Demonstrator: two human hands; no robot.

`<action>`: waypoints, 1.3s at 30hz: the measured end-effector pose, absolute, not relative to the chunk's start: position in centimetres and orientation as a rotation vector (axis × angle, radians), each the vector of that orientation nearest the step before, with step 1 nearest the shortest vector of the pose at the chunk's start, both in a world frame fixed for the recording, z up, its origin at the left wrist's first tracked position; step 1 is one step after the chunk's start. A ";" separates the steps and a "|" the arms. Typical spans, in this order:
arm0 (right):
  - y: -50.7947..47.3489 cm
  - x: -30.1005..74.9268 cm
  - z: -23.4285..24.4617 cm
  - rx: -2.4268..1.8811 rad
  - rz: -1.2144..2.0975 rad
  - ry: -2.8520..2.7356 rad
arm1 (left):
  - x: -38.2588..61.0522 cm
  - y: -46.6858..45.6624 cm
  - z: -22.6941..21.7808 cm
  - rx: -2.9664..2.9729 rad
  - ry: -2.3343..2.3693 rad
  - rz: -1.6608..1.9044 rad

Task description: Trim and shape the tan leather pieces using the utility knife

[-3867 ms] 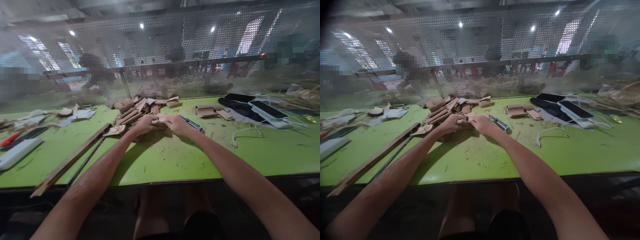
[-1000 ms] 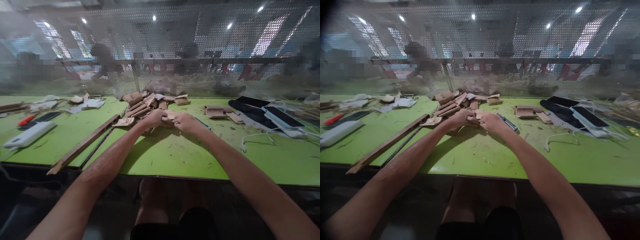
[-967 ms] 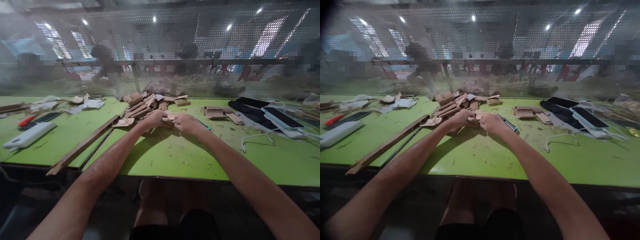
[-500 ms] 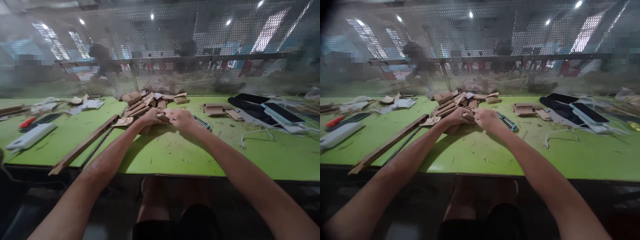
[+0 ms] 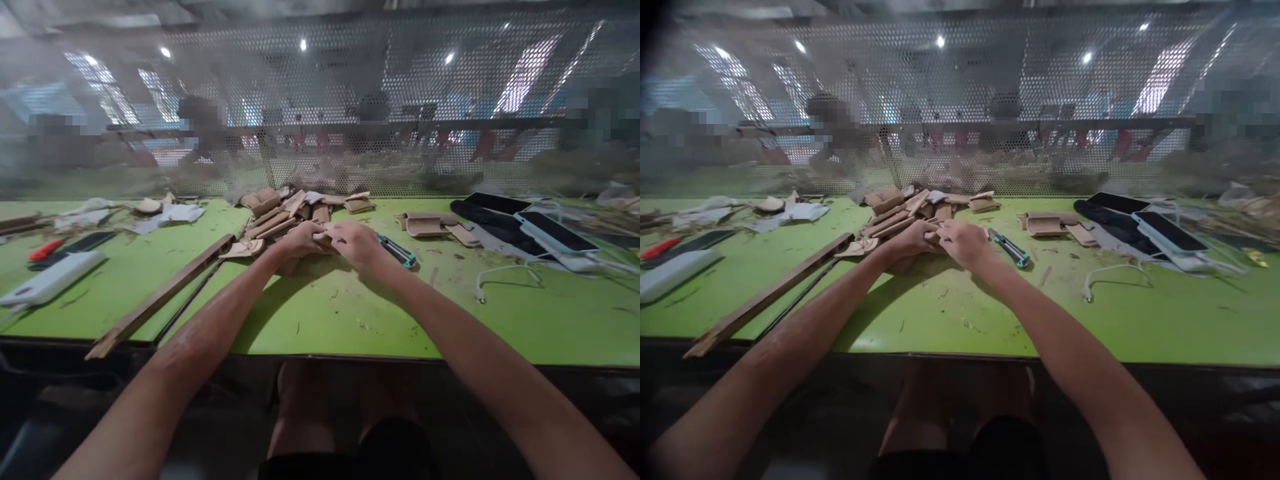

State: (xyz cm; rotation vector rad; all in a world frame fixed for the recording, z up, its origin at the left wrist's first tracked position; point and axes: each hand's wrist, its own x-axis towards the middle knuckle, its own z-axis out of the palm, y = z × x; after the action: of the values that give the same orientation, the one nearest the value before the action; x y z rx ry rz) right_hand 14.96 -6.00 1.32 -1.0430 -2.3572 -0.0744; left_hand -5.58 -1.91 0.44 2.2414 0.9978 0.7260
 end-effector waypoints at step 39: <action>-4.8 14.7 -1.2 -0.886 0.002 -1.989 | -2.2 -3.2 -2.1 1.838 0.916 1.078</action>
State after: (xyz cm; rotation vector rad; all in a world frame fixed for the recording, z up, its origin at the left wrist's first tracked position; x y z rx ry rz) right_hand 14.66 -4.75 -1.15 -0.8859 -1.9886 0.0017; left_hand -2.20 -3.16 -2.09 1.8378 0.9164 1.0776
